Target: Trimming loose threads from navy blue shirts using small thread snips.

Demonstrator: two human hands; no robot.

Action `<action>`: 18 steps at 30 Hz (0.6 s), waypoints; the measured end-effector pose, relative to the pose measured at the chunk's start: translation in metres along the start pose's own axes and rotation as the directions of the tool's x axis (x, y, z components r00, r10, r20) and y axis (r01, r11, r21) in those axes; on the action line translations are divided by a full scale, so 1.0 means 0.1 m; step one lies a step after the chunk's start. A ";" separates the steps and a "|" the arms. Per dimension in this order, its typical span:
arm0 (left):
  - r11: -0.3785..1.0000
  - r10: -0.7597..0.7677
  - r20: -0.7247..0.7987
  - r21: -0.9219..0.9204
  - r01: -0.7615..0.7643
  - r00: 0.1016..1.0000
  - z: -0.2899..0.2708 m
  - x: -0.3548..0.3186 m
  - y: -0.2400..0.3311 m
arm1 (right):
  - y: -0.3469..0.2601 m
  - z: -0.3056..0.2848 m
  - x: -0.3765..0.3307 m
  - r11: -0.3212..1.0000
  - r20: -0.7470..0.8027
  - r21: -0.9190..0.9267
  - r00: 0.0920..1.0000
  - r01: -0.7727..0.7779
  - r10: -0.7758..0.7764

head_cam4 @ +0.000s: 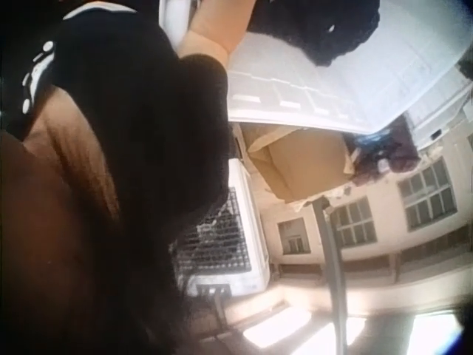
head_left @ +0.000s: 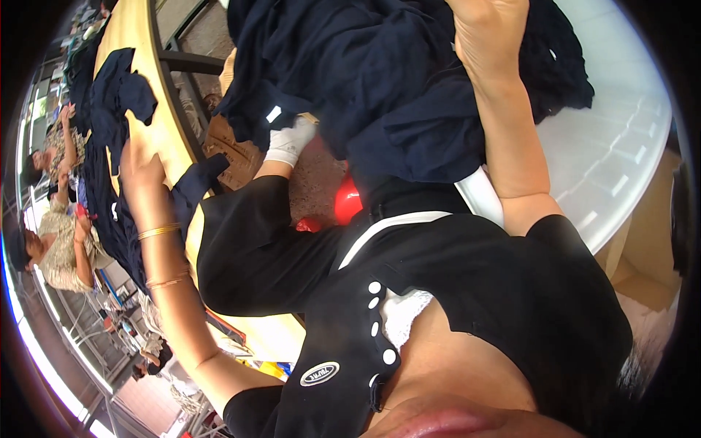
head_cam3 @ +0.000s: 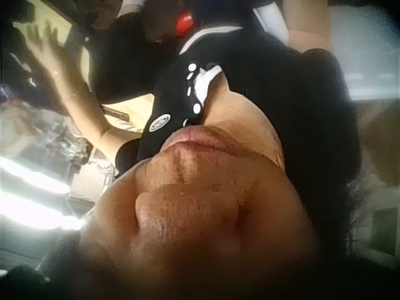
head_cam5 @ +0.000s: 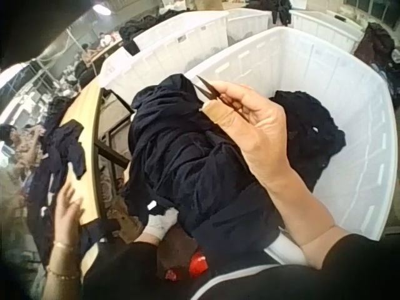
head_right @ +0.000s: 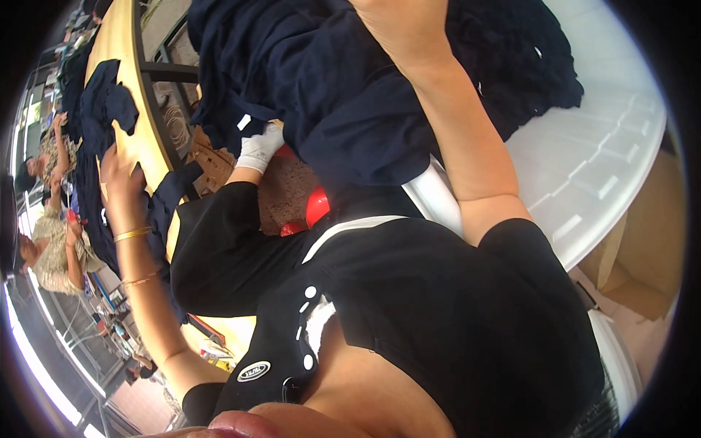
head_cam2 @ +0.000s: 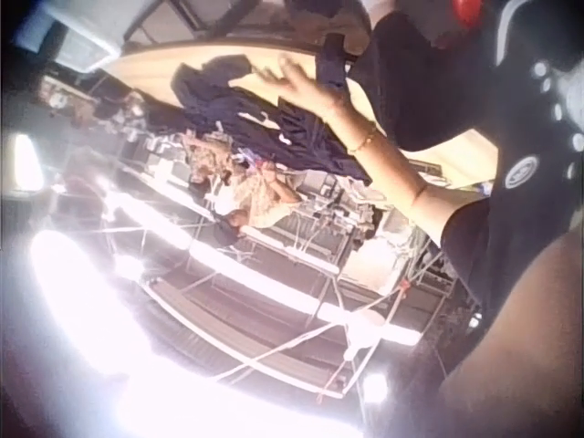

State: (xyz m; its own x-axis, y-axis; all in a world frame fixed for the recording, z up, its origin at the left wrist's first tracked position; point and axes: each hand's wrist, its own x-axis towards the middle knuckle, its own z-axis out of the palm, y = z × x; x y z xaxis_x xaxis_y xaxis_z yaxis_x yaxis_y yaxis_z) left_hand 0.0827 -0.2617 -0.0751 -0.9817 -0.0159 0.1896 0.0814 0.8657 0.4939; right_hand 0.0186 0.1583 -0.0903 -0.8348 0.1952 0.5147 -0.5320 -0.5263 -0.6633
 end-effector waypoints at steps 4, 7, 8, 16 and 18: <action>0.872 0.198 0.404 -0.488 0.028 0.893 1.34 -0.54 1.68 | 0.20 -0.03 0.00 0.994 -0.026 -0.106 0.999 -0.028 0.025; 0.915 0.242 0.203 -0.373 -0.153 0.949 1.84 -0.66 2.04 | 0.35 -0.07 -0.07 0.976 -0.153 -0.054 0.968 -0.210 0.200; 0.939 0.183 0.185 -0.323 -0.116 0.965 1.88 -0.68 2.07 | 0.37 -0.07 -0.08 0.953 -0.201 -0.050 0.938 -0.298 0.283; 0.832 0.505 -0.002 0.268 -0.486 0.863 1.80 -0.72 2.13 | 0.51 0.02 -0.12 0.959 -0.136 0.137 0.955 -0.246 0.265; 0.765 0.604 0.005 0.278 -0.581 0.797 1.83 -0.68 2.13 | 0.43 -0.08 -0.12 0.964 -0.163 0.053 0.950 -0.260 0.266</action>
State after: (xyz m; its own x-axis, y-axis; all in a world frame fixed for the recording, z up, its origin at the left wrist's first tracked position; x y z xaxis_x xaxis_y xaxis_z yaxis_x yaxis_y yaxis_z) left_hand 0.1355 0.0152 -0.1383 -0.7342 0.5125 0.4454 0.5850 0.8104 0.0317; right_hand 0.0046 0.1402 -0.1296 -0.9576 0.1803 0.2246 -0.2880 -0.6020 -0.7448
